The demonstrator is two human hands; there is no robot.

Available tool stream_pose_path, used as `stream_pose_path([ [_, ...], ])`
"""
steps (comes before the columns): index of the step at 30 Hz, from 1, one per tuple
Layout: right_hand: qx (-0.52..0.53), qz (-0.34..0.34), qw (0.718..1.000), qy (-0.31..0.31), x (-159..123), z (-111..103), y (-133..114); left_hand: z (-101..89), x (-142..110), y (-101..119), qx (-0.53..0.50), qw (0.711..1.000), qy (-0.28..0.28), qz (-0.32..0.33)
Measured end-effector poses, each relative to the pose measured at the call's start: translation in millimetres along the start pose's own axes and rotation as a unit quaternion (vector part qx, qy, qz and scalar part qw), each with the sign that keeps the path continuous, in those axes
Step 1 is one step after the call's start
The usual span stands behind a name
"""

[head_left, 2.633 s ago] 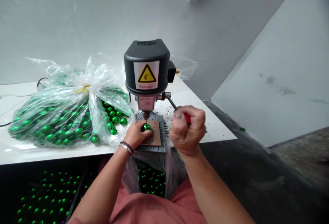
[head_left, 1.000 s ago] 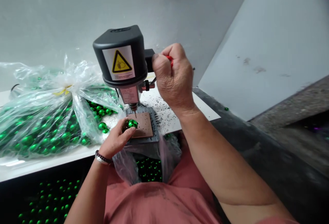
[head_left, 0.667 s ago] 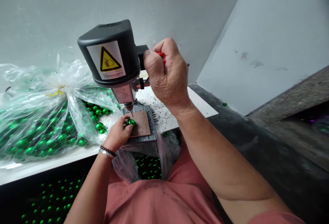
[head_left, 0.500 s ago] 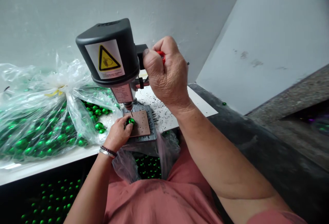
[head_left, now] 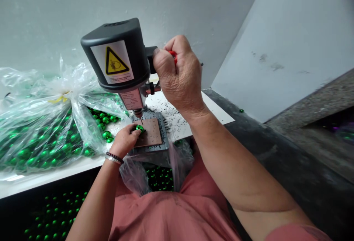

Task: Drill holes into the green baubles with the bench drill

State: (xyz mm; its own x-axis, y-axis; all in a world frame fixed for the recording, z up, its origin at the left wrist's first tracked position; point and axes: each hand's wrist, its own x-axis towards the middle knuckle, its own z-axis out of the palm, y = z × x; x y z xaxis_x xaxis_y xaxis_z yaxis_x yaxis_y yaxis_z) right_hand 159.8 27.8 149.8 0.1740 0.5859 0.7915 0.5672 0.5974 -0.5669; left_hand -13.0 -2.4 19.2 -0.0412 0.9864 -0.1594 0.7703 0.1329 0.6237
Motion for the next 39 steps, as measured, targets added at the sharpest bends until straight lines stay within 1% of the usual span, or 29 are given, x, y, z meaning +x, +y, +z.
stream_pose_path([
  [3,0.006,0.006,1.000,-0.006,0,0,-1,0.3,0,3,0.026,1.000,-0.003,0.000],
  [6,0.018,0.003,1.000,-0.007,-1,-1,0,2.0,-1,8,0.044,0.999,0.000,0.019],
  [9,0.025,-0.004,1.000,-0.007,-1,-1,1,3.5,-2,14,0.076,0.996,0.013,0.046],
  [11,0.030,-0.010,0.999,-0.004,-2,-2,1,4.2,-2,16,0.090,0.994,0.026,0.054],
  [16,0.050,-0.009,0.999,-0.001,-3,-2,0,5.4,0,14,0.082,0.996,0.018,0.042],
  [21,0.060,-0.013,0.998,0.005,-4,-1,1,7.1,-1,9,0.113,0.991,0.025,0.063],
  [24,0.064,-0.017,0.998,0.004,-4,-1,1,6.5,1,6,0.061,0.997,0.034,0.044],
  [27,0.065,-0.010,0.998,-0.002,-4,-2,1,3.8,4,4,0.000,0.999,0.024,0.027],
  [33,0.057,-0.007,0.998,-0.020,-5,-5,0,-0.7,4,10,0.031,0.999,0.012,0.030],
  [36,0.048,-0.001,0.999,-0.022,-5,-6,0,0.4,4,13,0.038,0.999,0.004,0.032],
  [39,0.068,-0.005,0.997,-0.020,-5,-5,0,2.6,7,13,0.026,0.999,-0.002,0.037],
])
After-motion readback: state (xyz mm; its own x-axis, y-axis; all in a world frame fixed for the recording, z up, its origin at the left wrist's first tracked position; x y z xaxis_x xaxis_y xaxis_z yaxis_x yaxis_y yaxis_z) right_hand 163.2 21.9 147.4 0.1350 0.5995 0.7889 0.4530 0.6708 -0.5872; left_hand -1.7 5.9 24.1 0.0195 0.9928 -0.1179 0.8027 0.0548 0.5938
